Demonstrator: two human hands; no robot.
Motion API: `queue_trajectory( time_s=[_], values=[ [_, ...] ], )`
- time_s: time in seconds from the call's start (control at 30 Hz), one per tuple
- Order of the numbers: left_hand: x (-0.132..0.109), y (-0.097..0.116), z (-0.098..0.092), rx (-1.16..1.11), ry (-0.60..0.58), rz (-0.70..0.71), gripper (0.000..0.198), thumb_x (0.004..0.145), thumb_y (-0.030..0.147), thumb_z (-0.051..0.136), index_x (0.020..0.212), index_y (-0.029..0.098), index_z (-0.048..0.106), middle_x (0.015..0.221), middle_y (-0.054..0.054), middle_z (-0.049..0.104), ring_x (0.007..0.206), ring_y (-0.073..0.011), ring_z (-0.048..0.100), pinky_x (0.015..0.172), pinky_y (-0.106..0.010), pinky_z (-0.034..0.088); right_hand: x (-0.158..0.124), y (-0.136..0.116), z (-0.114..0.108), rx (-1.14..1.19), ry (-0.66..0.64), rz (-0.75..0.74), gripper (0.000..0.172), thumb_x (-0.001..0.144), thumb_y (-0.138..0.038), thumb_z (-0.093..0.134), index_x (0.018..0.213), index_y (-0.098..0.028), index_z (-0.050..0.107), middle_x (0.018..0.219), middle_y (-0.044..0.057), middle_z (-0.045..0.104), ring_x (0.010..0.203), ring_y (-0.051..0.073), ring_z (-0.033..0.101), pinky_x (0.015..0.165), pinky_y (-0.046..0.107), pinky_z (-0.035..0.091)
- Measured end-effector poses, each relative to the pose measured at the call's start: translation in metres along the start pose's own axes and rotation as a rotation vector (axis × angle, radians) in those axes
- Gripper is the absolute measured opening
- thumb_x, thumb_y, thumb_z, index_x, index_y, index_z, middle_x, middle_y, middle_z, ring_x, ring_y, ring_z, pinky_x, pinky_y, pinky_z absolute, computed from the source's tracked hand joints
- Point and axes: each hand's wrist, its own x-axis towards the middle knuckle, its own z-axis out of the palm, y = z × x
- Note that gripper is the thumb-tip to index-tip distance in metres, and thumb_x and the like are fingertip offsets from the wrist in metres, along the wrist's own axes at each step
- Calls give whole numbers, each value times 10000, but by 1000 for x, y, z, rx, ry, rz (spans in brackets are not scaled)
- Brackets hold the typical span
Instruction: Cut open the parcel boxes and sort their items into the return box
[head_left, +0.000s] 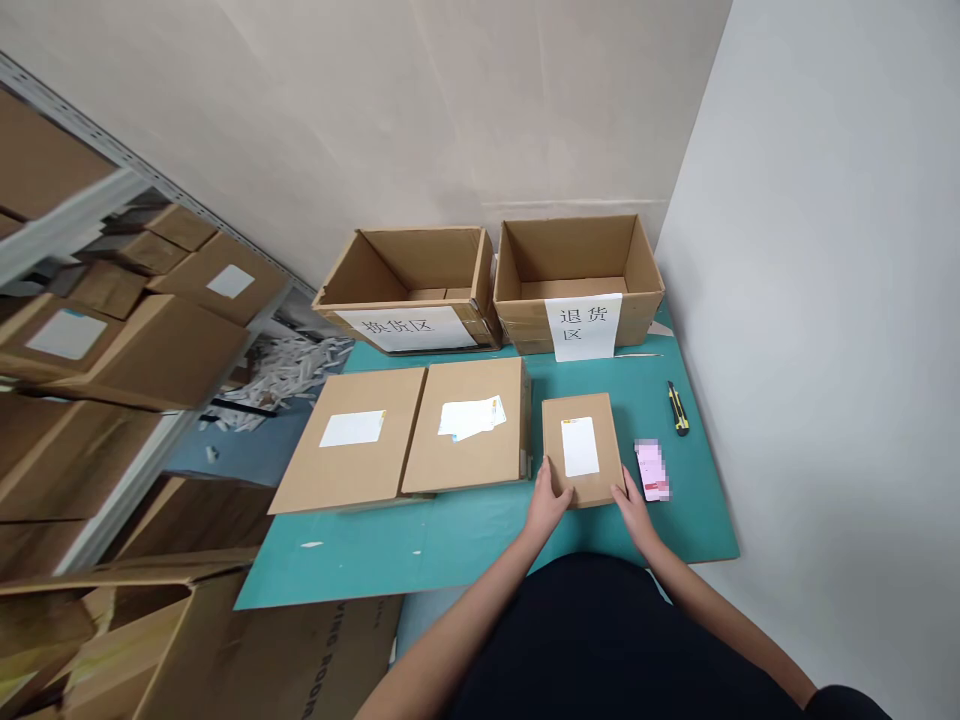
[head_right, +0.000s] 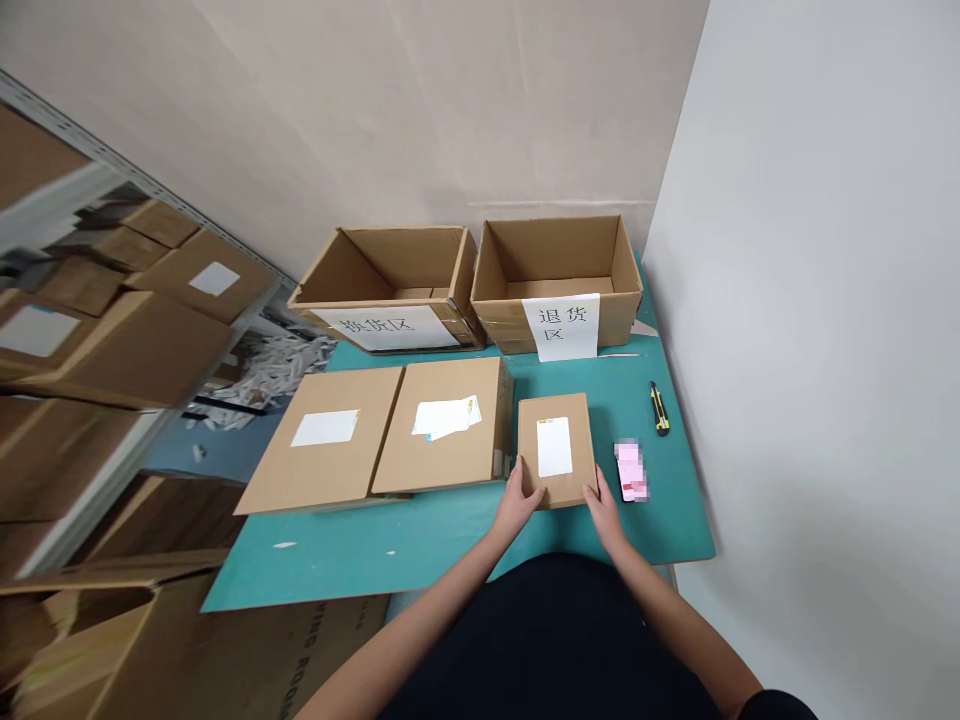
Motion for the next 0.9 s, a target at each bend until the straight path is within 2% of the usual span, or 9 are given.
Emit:
queue_trajectory(
  time_s=[0.2,0.3,0.43,0.57,0.67,0.8,0.9],
  values=[
    [0,-1,2,-84,-18,-39,966,808,398,637,1600,135,151,1647,-164,276,1527,-290,259,1244,-440,248,-9,-23,-1,-29,-2,-46,735,892,-567,581,1544,-275,409,1591,52,425,1474,270,383,1211,493,313],
    [0,-1,4,-106,-16,-42,943,844,451,609,1601,139,141,1654,-153,266,1525,-278,265,1238,-427,264,-13,-39,-5,-134,17,-128,690,903,-543,581,1526,-279,444,1596,42,417,1493,273,346,1235,500,262],
    [2,3,7,-28,-23,-71,893,867,488,579,1585,134,185,1647,-167,277,1534,-285,239,1241,-432,251,-18,-51,-6,-282,36,-213,615,906,-525,592,1473,-297,524,1555,43,479,1467,303,388,1227,528,273],
    [3,15,7,159,-65,-141,895,857,565,569,1543,81,257,1645,-232,233,1554,-331,129,1244,-473,210,-22,-52,1,-346,-3,-267,592,903,-489,601,1470,-335,526,1536,30,503,1462,328,390,1215,564,273],
    [-1,29,7,245,-91,-85,921,840,628,563,1535,91,286,1645,-232,231,1551,-336,147,1245,-480,198,-27,-56,6,-384,-28,-309,590,884,-468,645,1457,-383,533,1542,17,495,1450,351,397,1210,586,256],
    [-6,47,9,235,-125,-12,961,839,675,547,1569,130,243,1658,-194,223,1548,-329,165,1238,-459,221,-29,-62,7,-408,-75,-355,529,871,-469,678,1389,-395,605,1521,27,517,1410,355,439,1217,591,228],
    [-6,54,8,228,-126,-25,1039,797,685,603,1583,130,212,1665,-204,186,1546,-359,153,1227,-471,239,-19,-58,-1,-288,-82,-322,390,934,-494,576,1278,-356,696,1449,39,583,1409,310,446,1218,546,268]
  ],
)
